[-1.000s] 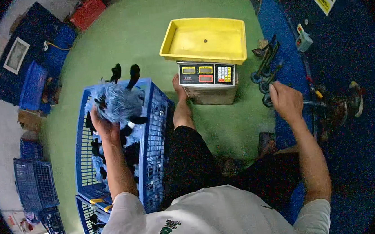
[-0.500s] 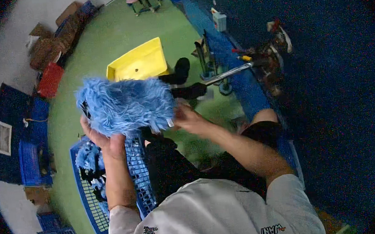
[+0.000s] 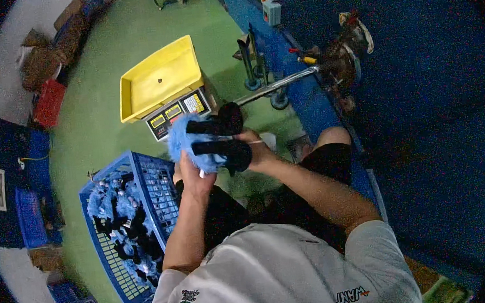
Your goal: Picking up plush toys from a crate, inspecting them, and weighing them on a digital scale.
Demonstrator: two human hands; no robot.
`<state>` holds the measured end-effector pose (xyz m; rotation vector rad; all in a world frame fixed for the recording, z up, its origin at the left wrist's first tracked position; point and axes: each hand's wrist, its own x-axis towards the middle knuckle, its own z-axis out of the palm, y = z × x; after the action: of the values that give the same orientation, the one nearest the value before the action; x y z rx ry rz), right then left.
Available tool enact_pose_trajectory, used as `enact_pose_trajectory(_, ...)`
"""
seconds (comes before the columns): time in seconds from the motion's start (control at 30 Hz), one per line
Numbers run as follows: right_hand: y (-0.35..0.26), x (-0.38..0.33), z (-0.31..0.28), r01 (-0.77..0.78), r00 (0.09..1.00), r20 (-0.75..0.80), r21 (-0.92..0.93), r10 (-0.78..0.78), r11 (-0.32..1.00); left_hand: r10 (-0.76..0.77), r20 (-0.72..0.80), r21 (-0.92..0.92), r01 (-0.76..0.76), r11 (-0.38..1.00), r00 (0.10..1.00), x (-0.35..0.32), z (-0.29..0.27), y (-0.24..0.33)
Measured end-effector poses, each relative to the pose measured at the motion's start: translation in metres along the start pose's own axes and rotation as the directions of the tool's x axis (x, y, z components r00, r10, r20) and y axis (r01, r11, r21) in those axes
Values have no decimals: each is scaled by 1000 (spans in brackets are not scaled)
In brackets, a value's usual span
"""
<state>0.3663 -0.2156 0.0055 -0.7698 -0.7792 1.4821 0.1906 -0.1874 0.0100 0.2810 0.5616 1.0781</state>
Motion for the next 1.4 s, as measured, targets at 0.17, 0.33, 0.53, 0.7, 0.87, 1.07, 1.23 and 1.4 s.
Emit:
enact_pose_trajectory(0.17, 3, -19, 4, -158, 983, -132, -252, 128, 955, -18, 148, -237, 53, 970, 989, 20, -25, 9)
enact_pose_trajectory(0.33, -25, -11, 21, 8, 990, -89, -739, -109, 673, -31, 205, -312, 95, 945, 978, 25, -26, -1)
enact_pose_trajectory(0.53, 9, 18, 15, 13, 1000, 7, -604, -11, 797, 25, 6, -164, -24, 986, 1000, 17, 4, 1)
enact_pose_trajectory(0.7, -15, 31, 22, -55, 994, -109, -501, 0, 864, 196, -91, -28, -199, 980, 976, 18, 1, 10)
enact_pose_trajectory(0.87, -29, 44, 27, 132, 932, -263, -400, -251, 907, 219, -279, 151, -182, 972, 935, 45, -33, -13)
enact_pose_trajectory(1.07, -79, 29, -122, 278, 720, -461, -493, -519, 825, 25, -199, 549, 90, 831, 980, 47, 11, -46)
enact_pose_trajectory(1.23, -128, 7, -162, -19, 449, -400, -898, -799, 439, 98, 52, 334, -110, 936, 994, 55, 21, -59)
enact_pose_trajectory(1.4, -140, 23, -23, 221, 655, 148, -975, -741, 0, 142, 44, 358, -149, 922, 989, 56, 25, -24)
